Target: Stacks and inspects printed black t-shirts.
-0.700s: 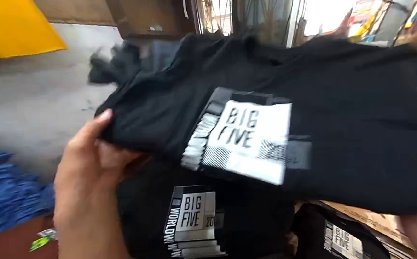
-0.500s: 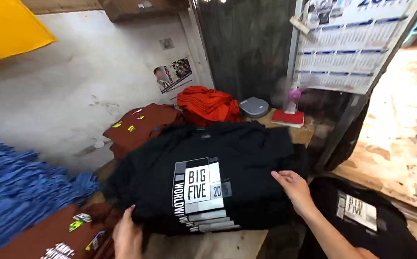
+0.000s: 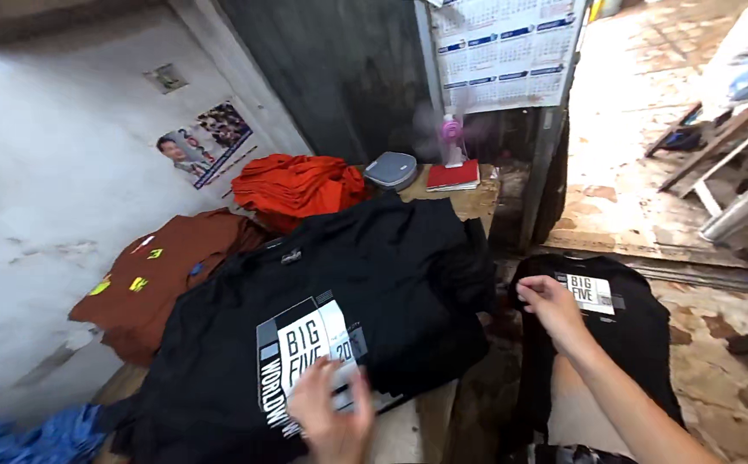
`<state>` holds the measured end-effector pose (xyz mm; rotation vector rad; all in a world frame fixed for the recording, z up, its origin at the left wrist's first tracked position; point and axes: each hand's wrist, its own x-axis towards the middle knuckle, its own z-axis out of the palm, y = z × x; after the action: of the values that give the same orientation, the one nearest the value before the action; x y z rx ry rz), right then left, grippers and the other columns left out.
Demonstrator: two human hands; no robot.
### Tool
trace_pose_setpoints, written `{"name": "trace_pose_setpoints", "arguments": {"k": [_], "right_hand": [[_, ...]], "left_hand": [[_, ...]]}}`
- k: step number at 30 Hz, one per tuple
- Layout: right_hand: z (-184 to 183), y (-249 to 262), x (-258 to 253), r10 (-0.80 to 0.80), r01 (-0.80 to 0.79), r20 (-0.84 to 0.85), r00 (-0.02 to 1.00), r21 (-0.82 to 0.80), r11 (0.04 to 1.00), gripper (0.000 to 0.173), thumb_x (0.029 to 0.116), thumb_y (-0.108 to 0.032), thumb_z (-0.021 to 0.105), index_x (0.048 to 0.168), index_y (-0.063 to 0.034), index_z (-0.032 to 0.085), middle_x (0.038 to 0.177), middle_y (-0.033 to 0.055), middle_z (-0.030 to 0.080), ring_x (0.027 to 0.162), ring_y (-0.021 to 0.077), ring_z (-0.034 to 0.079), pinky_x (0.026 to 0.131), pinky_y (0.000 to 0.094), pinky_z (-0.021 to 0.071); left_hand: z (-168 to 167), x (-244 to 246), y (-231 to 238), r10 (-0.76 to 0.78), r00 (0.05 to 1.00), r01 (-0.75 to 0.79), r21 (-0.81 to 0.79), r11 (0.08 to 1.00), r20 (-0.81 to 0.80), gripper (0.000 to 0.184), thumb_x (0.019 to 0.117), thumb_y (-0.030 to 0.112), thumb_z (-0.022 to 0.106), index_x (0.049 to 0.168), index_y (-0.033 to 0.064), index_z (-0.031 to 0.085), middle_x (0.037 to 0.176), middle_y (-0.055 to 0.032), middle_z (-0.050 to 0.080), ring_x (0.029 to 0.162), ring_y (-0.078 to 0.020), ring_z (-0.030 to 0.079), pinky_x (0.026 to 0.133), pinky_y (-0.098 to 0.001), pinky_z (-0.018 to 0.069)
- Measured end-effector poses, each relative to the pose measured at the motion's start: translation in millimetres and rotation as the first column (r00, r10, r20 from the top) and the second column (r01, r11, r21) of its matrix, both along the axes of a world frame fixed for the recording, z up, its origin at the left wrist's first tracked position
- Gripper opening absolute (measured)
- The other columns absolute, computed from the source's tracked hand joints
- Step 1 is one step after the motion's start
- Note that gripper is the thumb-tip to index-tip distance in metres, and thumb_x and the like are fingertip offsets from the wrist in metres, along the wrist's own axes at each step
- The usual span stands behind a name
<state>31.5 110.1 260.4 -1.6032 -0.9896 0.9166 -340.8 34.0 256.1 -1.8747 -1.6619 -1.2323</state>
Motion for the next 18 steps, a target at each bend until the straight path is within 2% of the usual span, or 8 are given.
{"name": "trace_pose_setpoints", "arguments": {"k": [2, 3, 6, 9, 11, 13, 15, 18], "right_hand": [[-28.1, -19.4, 45.3, -0.097, 0.096, -0.012, 0.995, -0.069, 0.993, 0.022, 0.1012, -0.014, 0.064, 0.118, -0.0004, 0.066, 0.108, 0.0151, 0.070, 0.092, 0.0239, 0.071, 0.079, 0.0432, 0.0602], [-47.2, -32.3, 68.3, -0.143, 0.142, -0.005, 0.990, -0.075, 0.987, 0.022, 0.1005, -0.015, 0.065, 0.117, -0.0005, 0.066, 0.107, 0.0147, 0.070, 0.090, 0.0242, 0.071, 0.078, 0.0440, 0.0605], [-113.8, -78.2, 122.2, -0.238, 0.234, -0.022, 0.971, -0.097, 0.967, 0.028, 0.0982, -0.018, 0.065, 0.120, -0.0004, 0.065, 0.108, 0.0158, 0.069, 0.091, 0.0258, 0.071, 0.076, 0.0452, 0.0613], [-167.4, -130.4, 156.7, -0.355, 0.338, -0.041, 0.934, -0.223, 0.914, 0.035, 0.0981, -0.020, 0.064, 0.127, 0.0004, 0.061, 0.113, 0.0164, 0.067, 0.091, 0.0226, 0.070, 0.075, 0.0413, 0.0608], [-190.5, -157.8, 173.3, -0.404, 0.371, -0.047, 0.914, -0.311, 0.875, 0.039, 0.0998, -0.021, 0.062, 0.130, 0.0017, 0.057, 0.116, 0.0162, 0.064, 0.092, 0.0201, 0.068, 0.076, 0.0393, 0.0590], [-213.2, -175.6, 188.4, -0.409, 0.361, -0.058, 0.910, -0.372, 0.855, 0.041, 0.1002, -0.023, 0.060, 0.133, 0.0018, 0.055, 0.119, 0.0156, 0.062, 0.096, 0.0190, 0.067, 0.080, 0.0387, 0.0580], [-240.8, -188.8, 203.5, -0.397, 0.340, -0.068, 0.915, -0.395, 0.853, 0.041, 0.0991, -0.024, 0.060, 0.131, 0.0012, 0.056, 0.119, 0.0146, 0.063, 0.098, 0.0189, 0.067, 0.082, 0.0388, 0.0583], [-295.4, -204.8, 223.6, -0.312, 0.256, -0.075, 0.947, -0.411, 0.875, 0.043, 0.0977, -0.029, 0.064, 0.128, -0.0001, 0.059, 0.119, 0.0148, 0.068, 0.101, 0.0229, 0.072, 0.083, 0.0423, 0.0620]], "left_hand": [[-19.9, 57.7, 13.9, -0.237, 0.954, 0.241, -0.002, 0.971, -0.182, 0.042, 0.0907, 0.049, 0.070, 0.127, 0.0287, 0.066, 0.144, -0.0076, 0.058, 0.140, -0.0253, 0.048, 0.115, -0.0538, 0.0311], [-29.2, 75.3, 23.2, -0.301, 0.924, 0.309, -0.002, 0.951, -0.235, 0.051, 0.0900, 0.053, 0.069, 0.137, 0.0358, 0.058, 0.154, -0.0033, 0.048, 0.147, -0.0208, 0.038, 0.119, -0.0520, 0.0242], [-50.9, 84.1, 50.8, -0.385, 0.897, 0.405, 0.055, 0.913, -0.218, 0.061, 0.0886, 0.041, 0.072, 0.143, 0.0350, 0.047, 0.158, -0.0056, 0.039, 0.147, -0.0236, 0.037, 0.118, -0.0508, 0.0286], [-73.2, 78.9, 58.9, -0.462, 0.877, 0.479, 0.157, 0.864, -0.133, 0.043, 0.0909, 0.025, 0.072, 0.129, 0.0341, 0.056, 0.157, 0.0037, 0.043, 0.148, -0.0257, 0.038, 0.119, -0.0507, 0.0353], [-84.6, 85.0, 51.7, -0.437, 0.876, 0.471, 0.167, 0.866, -0.205, 0.022, 0.0966, 0.019, 0.067, 0.115, 0.0302, 0.063, 0.162, 0.0049, 0.037, 0.154, -0.0320, 0.026, 0.123, -0.0595, 0.0265], [-98.8, 94.4, 44.6, -0.316, 0.907, 0.374, 0.187, 0.908, -0.278, 0.020, 0.0971, 0.027, 0.064, 0.117, 0.0312, 0.066, 0.167, 0.0039, 0.030, 0.158, -0.0339, 0.015, 0.124, -0.0651, 0.0139], [-113.7, 102.5, 41.6, -0.208, 0.924, 0.276, 0.180, 0.944, -0.322, 0.040, 0.0888, 0.049, 0.065, 0.125, 0.0326, 0.064, 0.172, 0.0017, 0.017, 0.159, -0.0351, 0.002, 0.123, -0.0690, 0.0004], [-129.1, 110.0, 50.5, -0.112, 0.928, 0.213, 0.259, 0.942, -0.356, 0.067, 0.0740, 0.062, 0.077, 0.129, 0.0287, 0.058, 0.172, -0.0038, 0.015, 0.158, -0.0398, 0.000, 0.120, -0.0734, -0.0009]]}}
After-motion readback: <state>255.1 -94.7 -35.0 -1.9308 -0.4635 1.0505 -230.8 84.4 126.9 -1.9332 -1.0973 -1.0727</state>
